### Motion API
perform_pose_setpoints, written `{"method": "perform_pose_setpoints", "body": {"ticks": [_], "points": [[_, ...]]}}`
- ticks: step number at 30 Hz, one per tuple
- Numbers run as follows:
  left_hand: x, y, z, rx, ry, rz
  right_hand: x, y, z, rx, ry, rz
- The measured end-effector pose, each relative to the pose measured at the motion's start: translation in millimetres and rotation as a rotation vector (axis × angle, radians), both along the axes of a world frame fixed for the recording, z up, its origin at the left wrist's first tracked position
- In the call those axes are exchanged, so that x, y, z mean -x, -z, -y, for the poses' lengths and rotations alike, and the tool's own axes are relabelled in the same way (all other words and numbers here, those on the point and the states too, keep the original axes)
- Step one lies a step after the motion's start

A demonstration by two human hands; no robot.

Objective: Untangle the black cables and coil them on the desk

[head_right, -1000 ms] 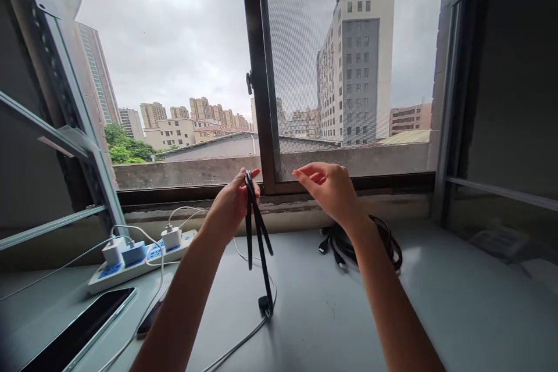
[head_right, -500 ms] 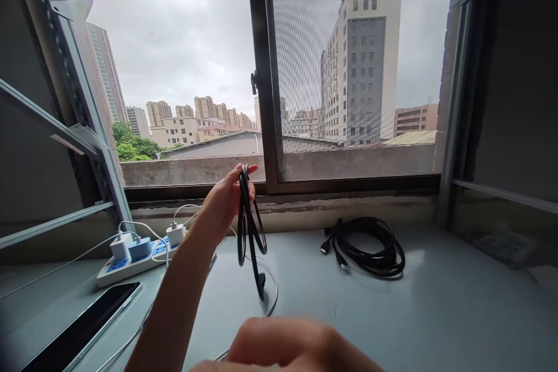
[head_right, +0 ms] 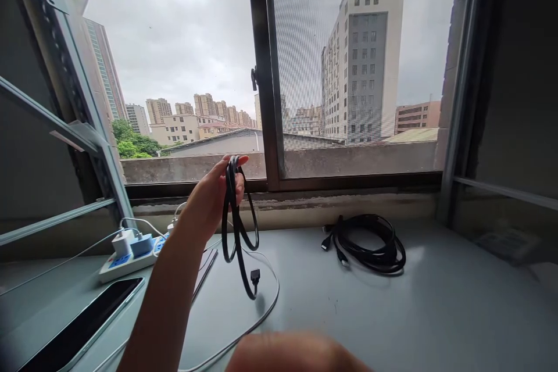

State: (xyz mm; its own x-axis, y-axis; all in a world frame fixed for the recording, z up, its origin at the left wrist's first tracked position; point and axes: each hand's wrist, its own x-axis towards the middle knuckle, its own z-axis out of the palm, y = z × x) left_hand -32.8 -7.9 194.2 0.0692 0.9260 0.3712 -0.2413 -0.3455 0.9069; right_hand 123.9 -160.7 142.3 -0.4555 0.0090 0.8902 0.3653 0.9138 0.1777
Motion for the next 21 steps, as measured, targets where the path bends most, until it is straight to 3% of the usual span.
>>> {"method": "perform_pose_setpoints", "body": {"ticks": [5,10,12,16,21], "points": [[-3.2,-0.7,0.7,0.018,0.033,-0.001,-1.9,-14.8,-16.5,0.029,-0.004,-0.113],[-16.5,0.9,2.3,0.063,0.062,-0.030,-11.1,-25.2,-64.1,0.402,0.312,-0.226],[-19.9,3.4,1.8,0.038,0.071,-0.063,-11.9,-27.1,-83.4,0.528,0.349,-0.187],[-17.6,8.0,-3.6,-0.010,0.051,-0.117,-7.1,-25.0,-112.5,0.700,0.240,-0.204],[-6.2,4.8,-4.7,0.012,0.103,-0.212,-5.2,-19.1,-133.4,0.913,0.008,-0.289]]}}
